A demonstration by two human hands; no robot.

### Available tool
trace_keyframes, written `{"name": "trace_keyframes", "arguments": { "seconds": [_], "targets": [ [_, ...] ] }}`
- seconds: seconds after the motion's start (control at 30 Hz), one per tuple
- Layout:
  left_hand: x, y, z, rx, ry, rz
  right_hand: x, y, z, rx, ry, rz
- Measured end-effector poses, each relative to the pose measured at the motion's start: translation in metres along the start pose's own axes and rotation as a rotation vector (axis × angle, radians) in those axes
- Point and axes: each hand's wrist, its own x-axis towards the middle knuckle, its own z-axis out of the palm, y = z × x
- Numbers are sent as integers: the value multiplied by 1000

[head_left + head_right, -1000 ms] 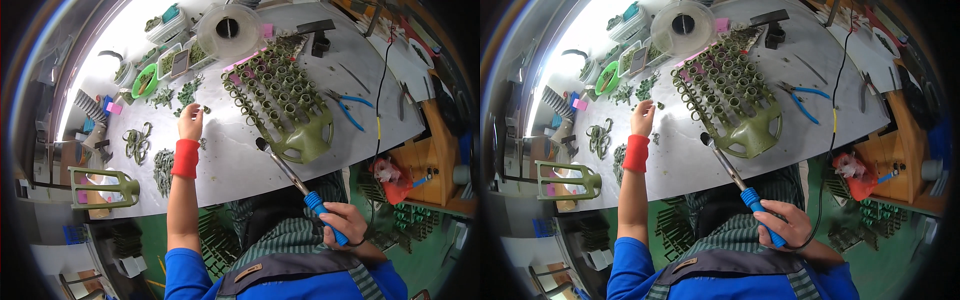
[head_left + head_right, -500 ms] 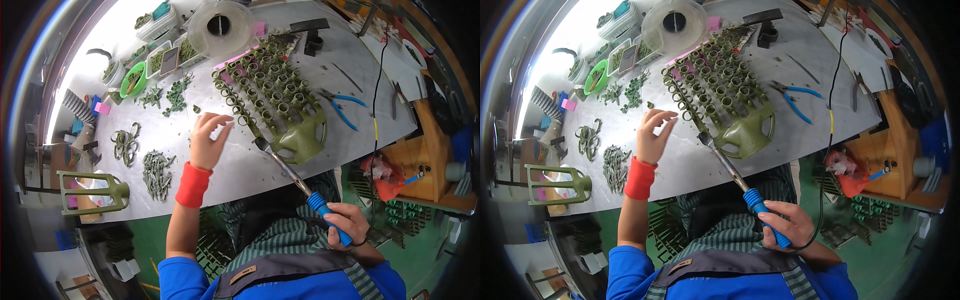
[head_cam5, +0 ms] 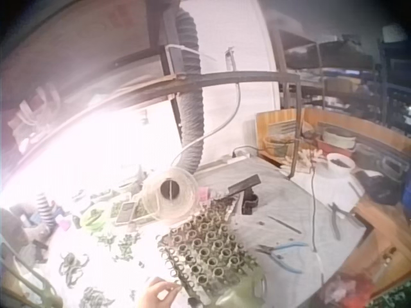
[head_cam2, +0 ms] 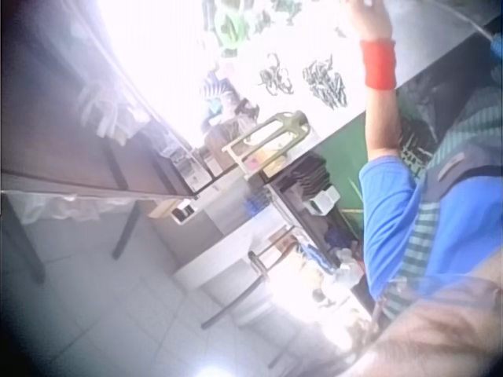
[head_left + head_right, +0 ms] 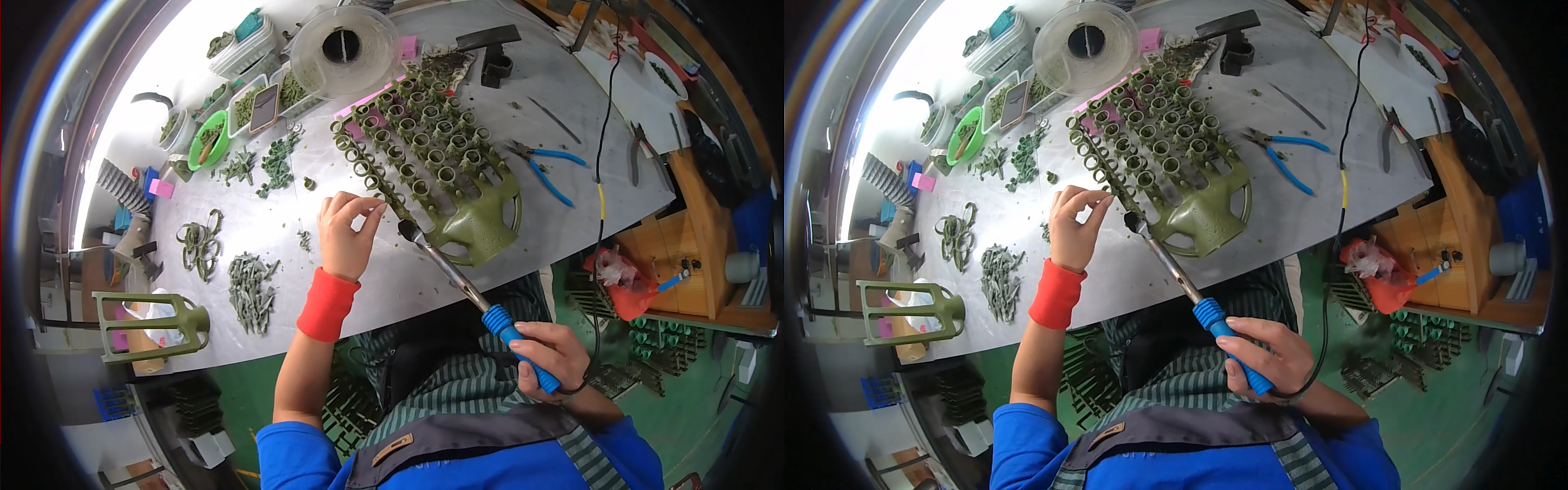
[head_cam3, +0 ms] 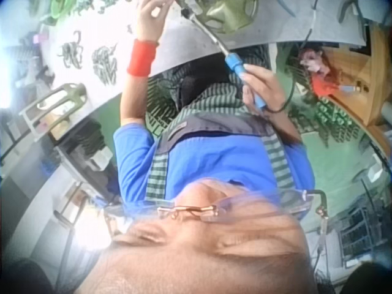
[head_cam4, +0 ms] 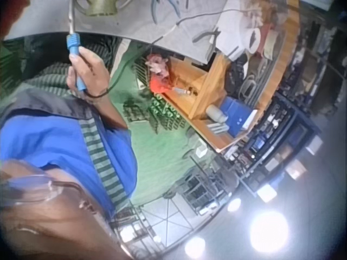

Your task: The person uses a soldering iron to melt and apply solder to small components on green plastic frames, then walks across the workshop to deposit finished items.

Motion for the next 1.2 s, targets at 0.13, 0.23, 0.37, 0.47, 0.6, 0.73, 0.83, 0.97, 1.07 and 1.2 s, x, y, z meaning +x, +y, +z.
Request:
{"name": "trace_keyframes", "arguments": {
  "seconds": [0.13,0.23,0.37,0.47,0.6,0.73,0.83,0.97,1.07,1.2],
  "targets": [
    [2,3,-7,61,13,68,1,3,5,-3,14,-8],
    [4,6,-12,142,15,105,4,8,12,-5,25,-25],
    [7,8,-14,149,-10,85,11,13,23,-26,52,-59],
    [6,9,-13,154,-11,99,14,17,32,-1,97,-74],
    [7,8,-9,170,-19,126,19,20,39,-5,109,-86],
    [10,11,-8,208,-14,164,21,20,41,10,129,-77],
    [12,12,-7,223,-17,180,22,21,42,7,128,-66],
    [13,12,-7,234,-24,192,19,22,34,-34,104,-101],
    [15,12,-7,238,-23,193,15,17,19,-39,76,-84],
    [15,13,-9,240,-36,184,6,14,7,-1,51,-51]
  ]
}}
